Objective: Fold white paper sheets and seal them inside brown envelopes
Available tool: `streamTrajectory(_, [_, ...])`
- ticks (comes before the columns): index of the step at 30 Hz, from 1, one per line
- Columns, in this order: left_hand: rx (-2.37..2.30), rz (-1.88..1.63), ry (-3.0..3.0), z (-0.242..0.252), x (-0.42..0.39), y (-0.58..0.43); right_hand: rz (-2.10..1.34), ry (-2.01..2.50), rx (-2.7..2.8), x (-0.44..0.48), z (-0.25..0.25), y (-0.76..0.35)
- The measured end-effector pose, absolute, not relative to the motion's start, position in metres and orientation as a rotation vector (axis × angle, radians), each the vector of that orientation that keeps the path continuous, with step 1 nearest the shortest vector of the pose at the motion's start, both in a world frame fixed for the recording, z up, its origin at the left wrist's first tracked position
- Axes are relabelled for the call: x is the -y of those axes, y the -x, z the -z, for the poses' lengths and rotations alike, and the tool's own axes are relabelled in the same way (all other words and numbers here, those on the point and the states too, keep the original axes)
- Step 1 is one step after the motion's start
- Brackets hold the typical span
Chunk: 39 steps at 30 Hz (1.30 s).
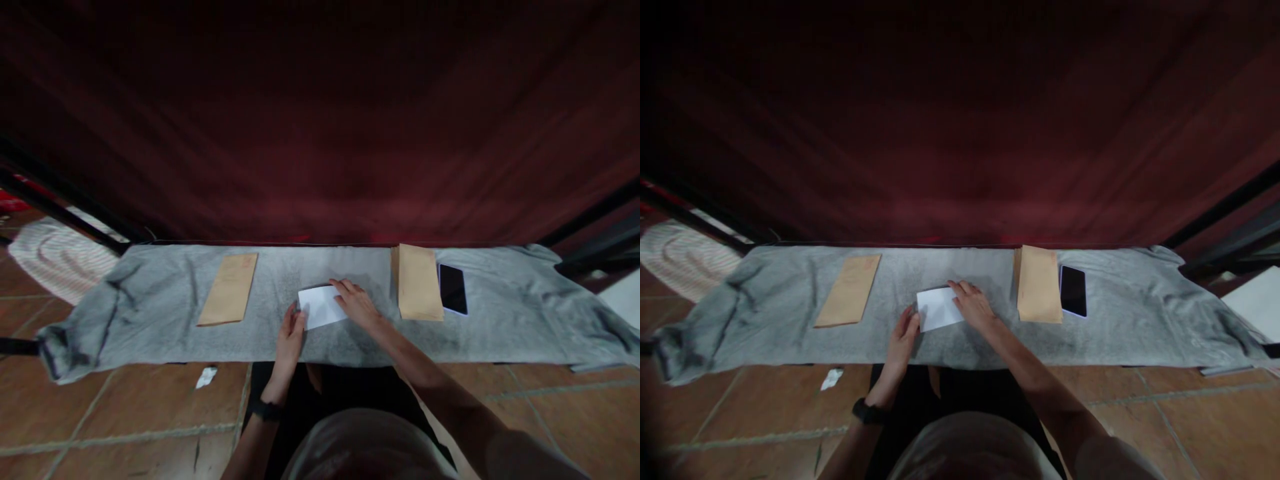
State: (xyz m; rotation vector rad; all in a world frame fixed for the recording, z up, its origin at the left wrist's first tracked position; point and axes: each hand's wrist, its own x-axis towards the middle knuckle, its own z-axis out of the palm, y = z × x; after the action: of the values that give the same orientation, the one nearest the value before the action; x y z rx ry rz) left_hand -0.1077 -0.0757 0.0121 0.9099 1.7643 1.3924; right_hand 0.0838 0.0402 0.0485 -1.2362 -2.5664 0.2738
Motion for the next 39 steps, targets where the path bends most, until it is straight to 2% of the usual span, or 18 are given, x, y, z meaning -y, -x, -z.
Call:
streamTrajectory(10, [-1.979,-1.262,-1.260,-0.006,0.065,0.105,-0.199,0.999,2.587,0.018,-0.027,-0.091])
streamTrajectory(15, [-2.110,-1.167,-1.435,-0.012,0.068,0.099,-0.157,1.130,2.589,0.038,-0.016,-0.092])
streamTrajectory(20, [-2.292,-1.001,-1.739,-0.022,0.067,0.083,-0.225,1.059,2.643,0.034,-0.008,-0.093])
streamTrajectory(26, [-2.051,-0.668,-2.097,-0.011,0.064,0.045,-0.171,1.000,2.673,0.036,0.001,-0.095])
streamTrajectory(39, [-2.269,-0.638,-2.079,-0.005,0.090,0.067,-0.116,1.287,2.593,0.008,0.002,-0.125])
